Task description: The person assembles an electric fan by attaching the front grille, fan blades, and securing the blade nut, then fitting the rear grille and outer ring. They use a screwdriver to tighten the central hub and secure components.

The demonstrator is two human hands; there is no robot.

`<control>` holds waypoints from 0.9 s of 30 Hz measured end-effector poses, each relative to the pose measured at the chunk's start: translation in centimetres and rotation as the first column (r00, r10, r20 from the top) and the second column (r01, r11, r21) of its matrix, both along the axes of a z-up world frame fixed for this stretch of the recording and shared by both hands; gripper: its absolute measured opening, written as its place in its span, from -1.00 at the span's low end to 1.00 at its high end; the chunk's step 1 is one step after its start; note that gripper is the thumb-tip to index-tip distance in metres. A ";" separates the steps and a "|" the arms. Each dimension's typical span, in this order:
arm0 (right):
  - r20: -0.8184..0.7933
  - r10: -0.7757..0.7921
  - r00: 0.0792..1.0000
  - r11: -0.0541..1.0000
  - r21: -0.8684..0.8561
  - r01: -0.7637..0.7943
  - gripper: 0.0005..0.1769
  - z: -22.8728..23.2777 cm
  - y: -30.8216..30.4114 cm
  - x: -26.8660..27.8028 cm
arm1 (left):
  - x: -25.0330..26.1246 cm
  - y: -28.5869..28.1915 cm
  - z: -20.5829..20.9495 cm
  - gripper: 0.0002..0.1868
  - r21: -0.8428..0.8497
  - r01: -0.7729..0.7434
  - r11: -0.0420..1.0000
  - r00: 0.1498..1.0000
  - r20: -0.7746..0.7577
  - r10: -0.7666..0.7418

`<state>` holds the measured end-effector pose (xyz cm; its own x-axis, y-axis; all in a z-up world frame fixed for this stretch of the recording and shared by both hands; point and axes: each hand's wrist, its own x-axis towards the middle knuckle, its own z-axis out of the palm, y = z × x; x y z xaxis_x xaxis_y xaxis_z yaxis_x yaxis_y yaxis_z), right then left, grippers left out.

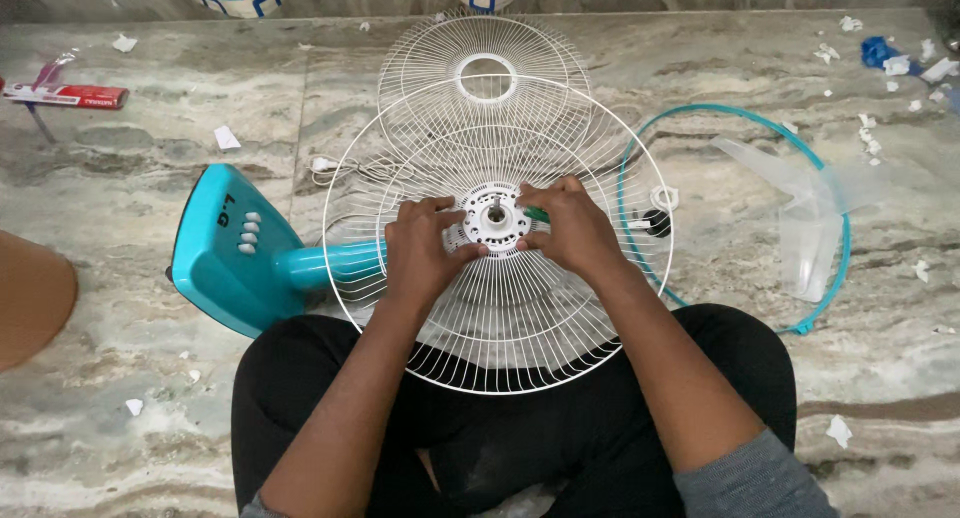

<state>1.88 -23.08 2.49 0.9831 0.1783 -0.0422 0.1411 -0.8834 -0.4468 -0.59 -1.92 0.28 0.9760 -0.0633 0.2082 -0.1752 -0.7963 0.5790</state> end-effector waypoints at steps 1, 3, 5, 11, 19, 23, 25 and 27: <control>-0.018 -0.019 1.000 1.000 -0.017 0.019 -0.26 0.1 0.0 0.1 | 0.2 -0.2 0.1 -0.38 0.009 -0.004 1.000 1.000 -0.019 0.005; -0.057 -0.053 0.997 0.998 -0.045 0.051 -0.26 0.3 0.4 0.1 | 0.4 -0.2 0.1 -0.39 0.033 -0.010 0.999 1.000 -0.027 0.011; -0.031 -0.039 0.999 0.999 -0.021 0.038 -0.26 0.4 0.5 -0.1 | 0.6 -0.4 -0.2 -0.43 0.054 -0.008 0.999 1.000 -0.002 0.008; -0.021 -0.029 0.999 1.000 -0.011 0.029 -0.27 0.9 0.3 -0.6 | 0.9 -0.7 -1.4 -0.65 0.021 -0.009 1.000 0.993 0.115 0.007; -0.075 -0.032 0.997 0.999 -0.009 0.031 -0.30 1.4 0.2 -0.9 | 1.7 -1.0 -1.4 -0.90 0.129 -0.009 0.992 0.975 0.219 -0.020; 0.048 0.012 0.999 0.998 0.061 -0.015 -0.47 0.9 0.0 -0.9 | 2.0 -0.9 -1.1 -0.94 0.186 0.033 0.982 0.948 0.305 -0.089; 0.108 0.001 0.994 0.995 0.095 -0.011 -0.59 0.3 0.0 -1.1 | 2.1 -1.0 -1.2 -0.95 0.227 0.041 0.973 0.942 0.315 -0.113; 0.136 -0.039 0.990 0.994 0.111 0.024 -0.70 -0.3 0.0 -1.0 | 2.2 -1.0 -1.3 -0.96 0.217 0.057 0.974 0.944 0.307 -0.123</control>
<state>0.83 -23.08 2.23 0.9833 0.1430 0.1122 0.1808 -0.8357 -0.5186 1.66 -2.91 -1.01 0.8495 -0.2211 0.4790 -0.3993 -0.8629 0.3098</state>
